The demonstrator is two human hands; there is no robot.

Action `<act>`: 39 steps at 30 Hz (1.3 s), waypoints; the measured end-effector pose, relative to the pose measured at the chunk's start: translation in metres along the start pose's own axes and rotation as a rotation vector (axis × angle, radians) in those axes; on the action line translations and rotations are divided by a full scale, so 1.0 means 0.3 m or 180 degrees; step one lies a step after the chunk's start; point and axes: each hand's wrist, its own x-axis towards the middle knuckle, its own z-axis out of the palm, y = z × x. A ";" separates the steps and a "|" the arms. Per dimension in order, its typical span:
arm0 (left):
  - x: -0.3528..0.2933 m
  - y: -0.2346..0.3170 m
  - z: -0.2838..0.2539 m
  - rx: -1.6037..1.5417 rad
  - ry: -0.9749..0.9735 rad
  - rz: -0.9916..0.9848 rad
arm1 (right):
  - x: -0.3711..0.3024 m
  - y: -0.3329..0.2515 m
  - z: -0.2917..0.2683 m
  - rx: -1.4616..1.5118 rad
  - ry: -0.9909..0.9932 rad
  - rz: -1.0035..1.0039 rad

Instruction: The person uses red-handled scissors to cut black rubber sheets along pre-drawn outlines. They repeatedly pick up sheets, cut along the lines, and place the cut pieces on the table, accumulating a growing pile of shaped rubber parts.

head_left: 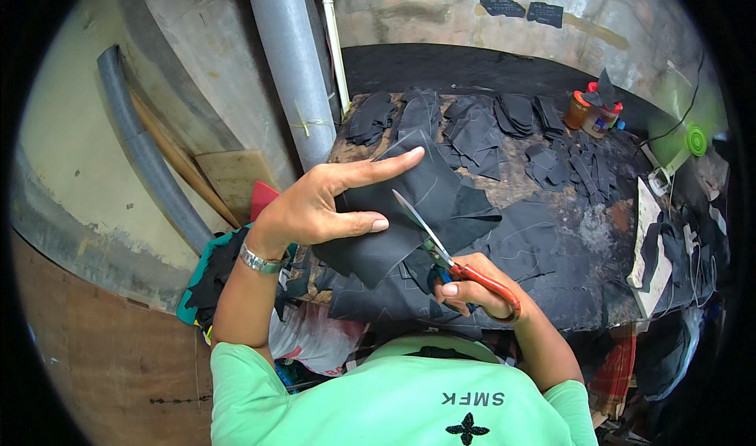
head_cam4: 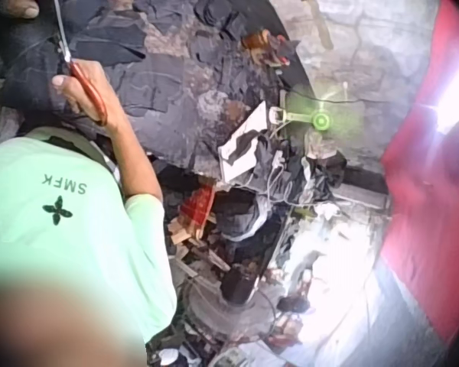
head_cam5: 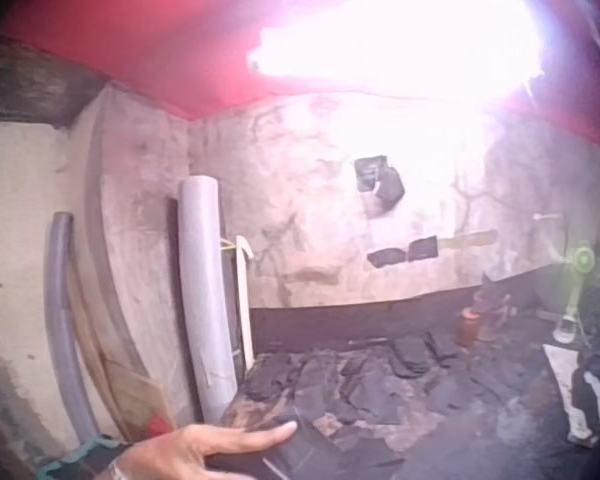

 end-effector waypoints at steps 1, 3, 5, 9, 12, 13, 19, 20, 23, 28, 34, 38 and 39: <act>-0.004 -0.006 0.011 -0.0029 0.0102 -0.0004 | -0.001 0.006 0.000 0.0014 0.0018 -0.0017; -0.011 -0.019 0.034 -0.0070 0.0268 0.0005 | -0.003 0.016 0.001 0.0186 0.0100 -0.0068; -0.017 -0.031 0.058 -0.0085 0.0407 0.0047 | -0.006 0.024 0.007 0.0324 0.0141 -0.0137; -0.028 -0.054 0.118 -0.0279 0.0855 0.0107 | 0.001 0.031 0.014 0.0546 0.0135 -0.0355; -0.038 -0.074 0.171 -0.0445 0.1247 0.0052 | 0.003 0.037 0.024 0.0753 0.0204 -0.0373; -0.039 -0.082 0.188 -0.0495 0.1367 0.0084 | 0.004 0.040 0.027 0.0797 0.0214 -0.0380; -0.041 -0.112 0.279 -0.0588 0.2023 0.0117 | 0.015 0.071 0.032 0.0907 0.0309 -0.0379; -0.040 -0.113 0.294 -0.0584 0.2126 0.0131 | 0.018 0.077 0.039 0.0964 0.0339 -0.0394; -0.037 -0.113 0.311 -0.0809 0.2237 0.0066 | 0.024 0.083 0.035 0.0996 0.0280 -0.0420; -0.041 -0.109 0.296 -0.0516 0.2013 0.0087 | 0.034 0.081 0.012 0.0787 0.0128 -0.0557; -0.040 -0.101 0.323 -0.0554 0.2089 0.0005 | 0.023 0.090 0.023 0.0814 0.0315 -0.0378; -0.030 -0.105 0.364 -0.0640 0.2328 0.0148 | 0.032 0.100 0.041 0.0667 0.0449 -0.0715; -0.030 -0.105 0.372 -0.0673 0.2386 0.0163 | 0.030 0.100 0.047 0.0631 0.0550 -0.0566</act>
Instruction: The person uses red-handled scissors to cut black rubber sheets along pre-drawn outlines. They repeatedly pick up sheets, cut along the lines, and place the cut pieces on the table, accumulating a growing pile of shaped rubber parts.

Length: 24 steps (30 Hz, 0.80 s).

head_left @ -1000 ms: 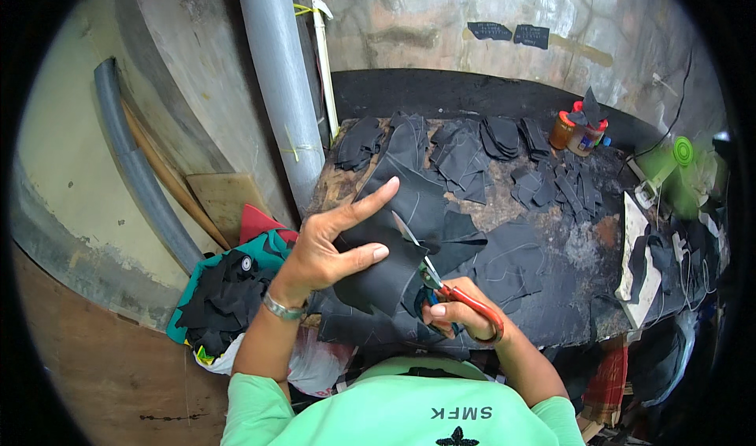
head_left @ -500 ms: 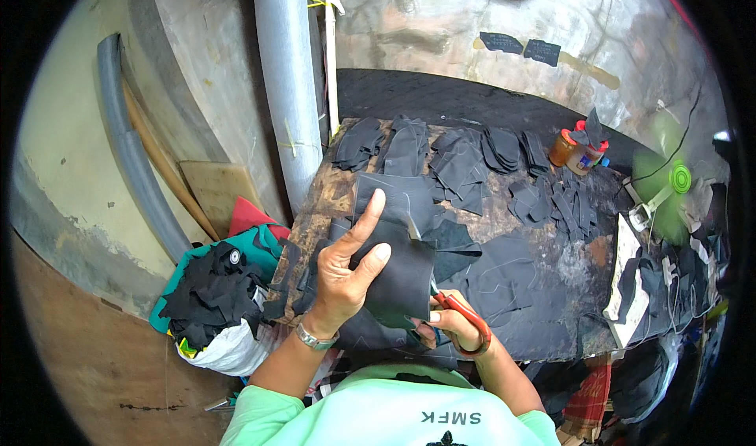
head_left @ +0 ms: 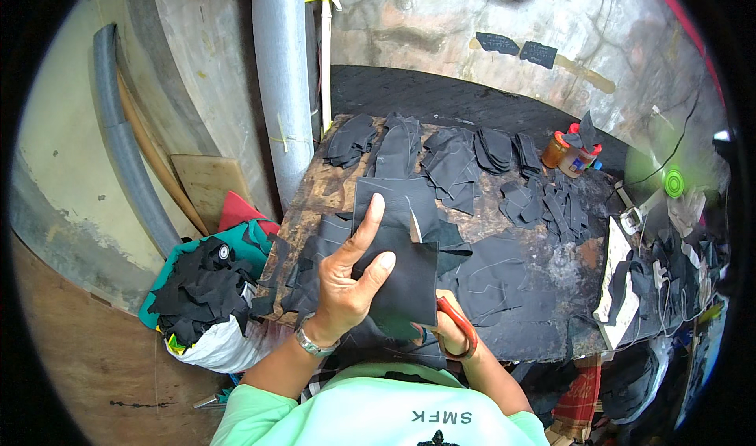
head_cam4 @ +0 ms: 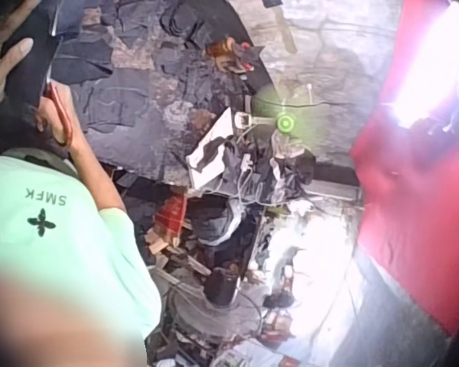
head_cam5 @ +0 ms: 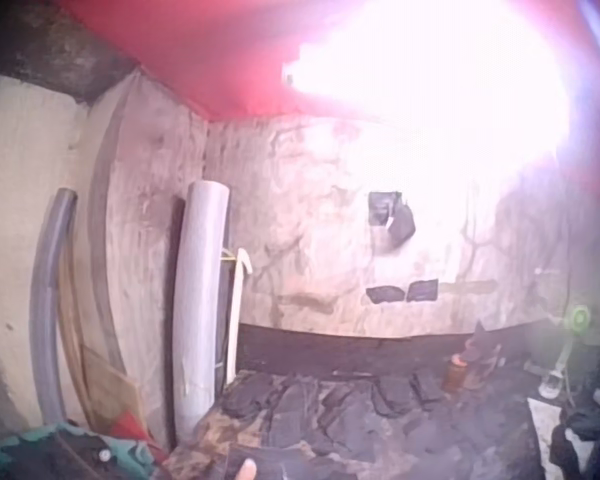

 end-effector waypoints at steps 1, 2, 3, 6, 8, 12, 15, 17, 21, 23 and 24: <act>-0.005 -0.003 0.009 -0.0027 0.0046 0.0021 | -0.004 0.001 0.007 -0.0076 0.0119 0.0047; -0.009 -0.006 0.019 -0.0071 0.0102 0.0043 | -0.006 0.001 0.013 -0.0152 0.0236 0.0092; -0.014 -0.008 0.025 -0.0116 0.0161 0.0069 | -0.009 -0.001 0.017 -0.0147 0.0241 0.0061; -0.027 -0.011 0.037 -0.0280 0.0206 -0.0079 | -0.011 0.000 0.030 -0.0244 0.0324 -0.0158; -0.033 -0.011 0.042 -0.0323 0.0255 -0.0064 | -0.006 0.004 0.039 -0.0475 0.0461 -0.0506; -0.039 -0.013 0.046 -0.0353 0.0321 -0.0034 | -0.011 0.010 0.050 -0.0542 0.0493 -0.0529; -0.039 -0.015 0.046 -0.0300 0.0327 -0.0013 | -0.019 0.017 0.053 -0.0471 0.0552 -0.0468; -0.039 -0.018 0.046 -0.0293 0.0316 0.0003 | -0.019 0.030 0.058 -0.0339 0.0619 -0.0493; -0.036 -0.023 0.044 -0.0375 0.0400 -0.0105 | -0.029 0.049 0.049 -0.0260 0.0578 -0.0431; -0.033 -0.023 0.038 -0.0701 0.0497 -0.0542 | -0.031 0.059 0.050 -0.0262 0.0627 -0.0440; -0.030 -0.023 0.035 -0.0881 0.0549 -0.0755 | -0.034 0.059 0.045 -0.0162 0.0578 -0.0322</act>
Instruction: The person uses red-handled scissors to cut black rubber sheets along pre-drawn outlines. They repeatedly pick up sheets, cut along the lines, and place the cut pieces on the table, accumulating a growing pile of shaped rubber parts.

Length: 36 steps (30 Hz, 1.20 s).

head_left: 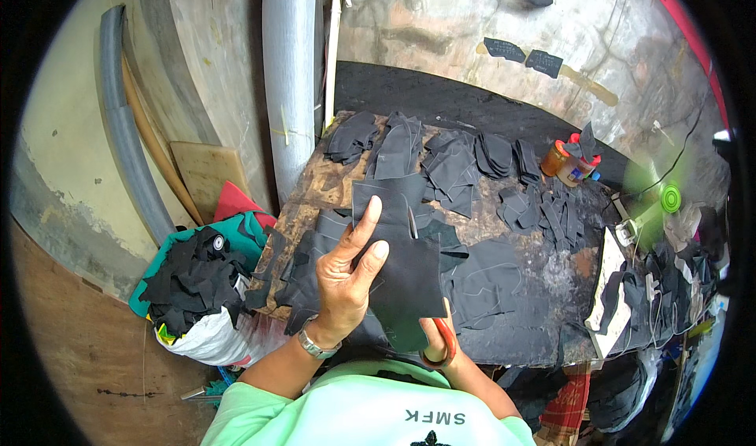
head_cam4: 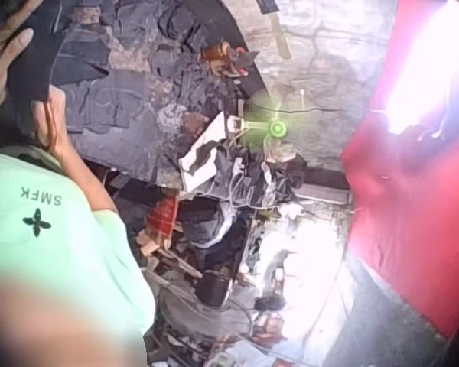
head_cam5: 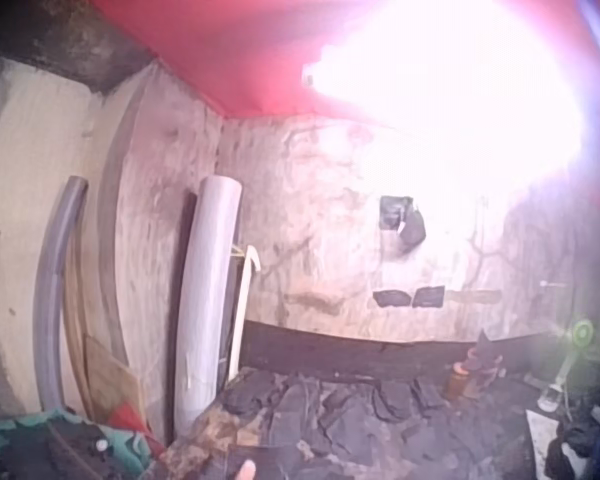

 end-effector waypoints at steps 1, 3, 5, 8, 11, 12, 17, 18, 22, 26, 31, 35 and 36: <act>0.000 0.003 -0.002 -0.0039 -0.0026 -0.0029 | -0.001 -0.001 -0.007 0.0076 -0.0065 0.0074; 0.001 0.012 -0.008 0.0320 -0.0270 0.0212 | 0.013 0.002 -0.013 -0.0022 -0.0079 -0.0111; -0.003 0.018 -0.009 0.0344 -0.0476 0.0216 | 0.035 0.012 -0.011 -0.0439 0.0011 -0.0570; -0.007 0.024 -0.015 0.0588 -0.0628 0.0290 | 0.052 0.029 -0.008 0.0229 -0.0014 -0.0388; -0.008 0.028 -0.021 0.0470 -0.0702 0.0256 | 0.046 0.033 -0.017 0.0218 -0.0102 -0.0347; -0.007 0.031 -0.024 0.0504 -0.0726 0.0227 | 0.041 0.033 -0.018 0.0210 -0.0092 -0.0335; 0.014 0.064 -0.052 0.0577 -0.0913 0.0071 | 0.034 0.021 -0.005 0.0160 -0.0105 -0.0038; 0.019 0.071 -0.057 0.0570 -0.0951 0.0007 | 0.034 0.017 -0.002 0.0205 -0.0168 0.0075; 0.025 0.091 -0.062 0.0637 -0.1146 -0.0109 | 0.038 -0.001 0.009 0.0193 -0.0082 -0.0327; 0.023 0.100 -0.062 0.0677 -0.1246 -0.0211 | 0.040 -0.023 0.012 0.0263 -0.0044 -0.0191; 0.052 0.124 -0.091 0.0814 -0.1502 -0.0338 | 0.030 -0.062 0.019 0.0227 -0.0079 0.0042; 0.086 0.144 -0.112 0.0838 -0.1713 -0.0428 | 0.024 -0.072 0.009 0.0308 -0.0191 0.0323; 0.096 0.148 -0.116 0.0825 -0.1783 -0.0442 | 0.026 -0.066 0.012 0.0409 -0.0166 0.0299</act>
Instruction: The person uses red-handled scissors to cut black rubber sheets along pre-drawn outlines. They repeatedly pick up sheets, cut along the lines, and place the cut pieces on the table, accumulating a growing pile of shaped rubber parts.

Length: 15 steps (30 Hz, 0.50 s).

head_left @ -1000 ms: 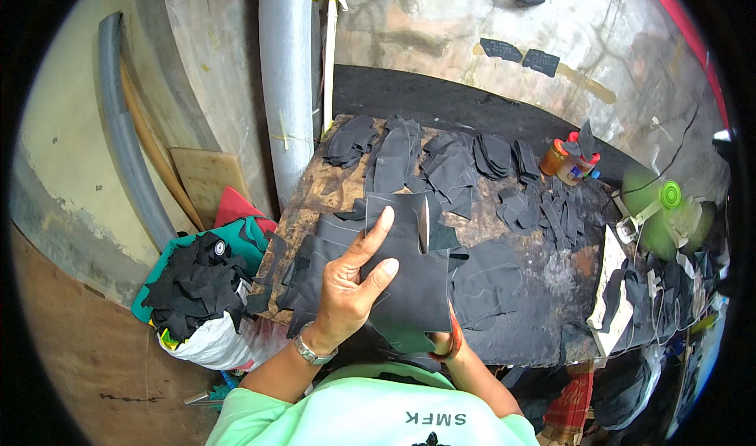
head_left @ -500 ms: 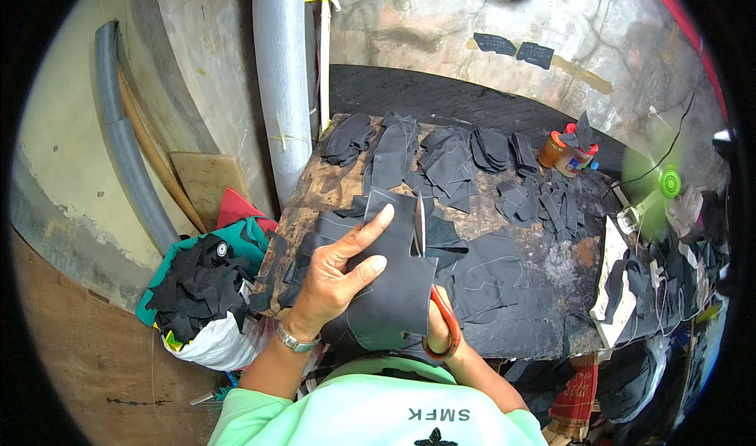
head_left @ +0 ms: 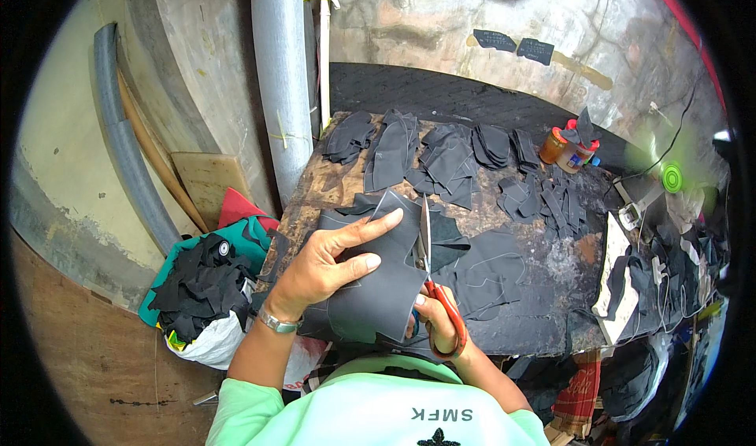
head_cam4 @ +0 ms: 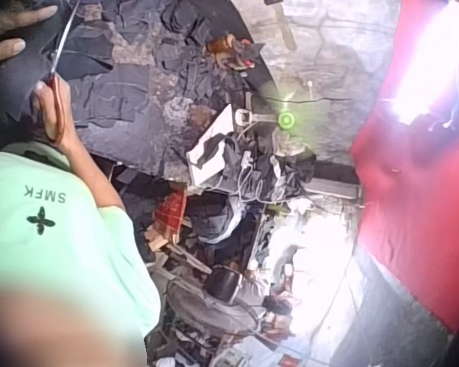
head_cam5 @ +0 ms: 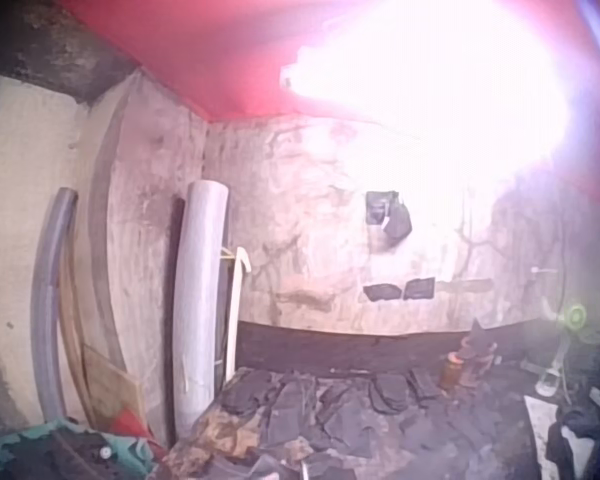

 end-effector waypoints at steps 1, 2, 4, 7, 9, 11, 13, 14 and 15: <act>0.006 0.003 -0.011 0.0043 -0.0074 -0.0001 | -0.003 0.003 -0.003 0.0031 0.0013 0.0038; 0.012 0.006 -0.021 0.0085 -0.0147 -0.0002 | -0.009 0.005 -0.007 0.0048 0.0030 0.0092; 0.025 0.010 -0.040 0.0146 -0.0280 0.0035 | -0.015 0.009 -0.015 0.0046 0.0062 0.0191; 0.042 0.017 -0.069 0.0225 -0.0487 0.0055 | -0.024 0.006 -0.024 -0.0048 0.0107 0.0309; 0.052 0.021 -0.086 0.0261 -0.0629 0.0035 | -0.030 0.000 -0.029 -0.0173 0.0151 0.0392; 0.061 0.026 -0.099 0.0330 -0.0753 0.0024 | -0.037 -0.008 -0.033 -0.0196 0.0130 0.0395; 0.065 0.029 -0.107 0.0275 -0.0750 -0.0054 | -0.046 -0.015 -0.035 -0.0227 0.0167 0.0474; 0.067 0.030 -0.110 0.0268 -0.0737 -0.0079 | -0.047 -0.018 -0.037 -0.0270 0.0144 0.0441; 0.069 0.032 -0.115 0.0235 -0.0815 -0.0106 | -0.049 -0.020 -0.038 -0.0307 0.0125 0.0430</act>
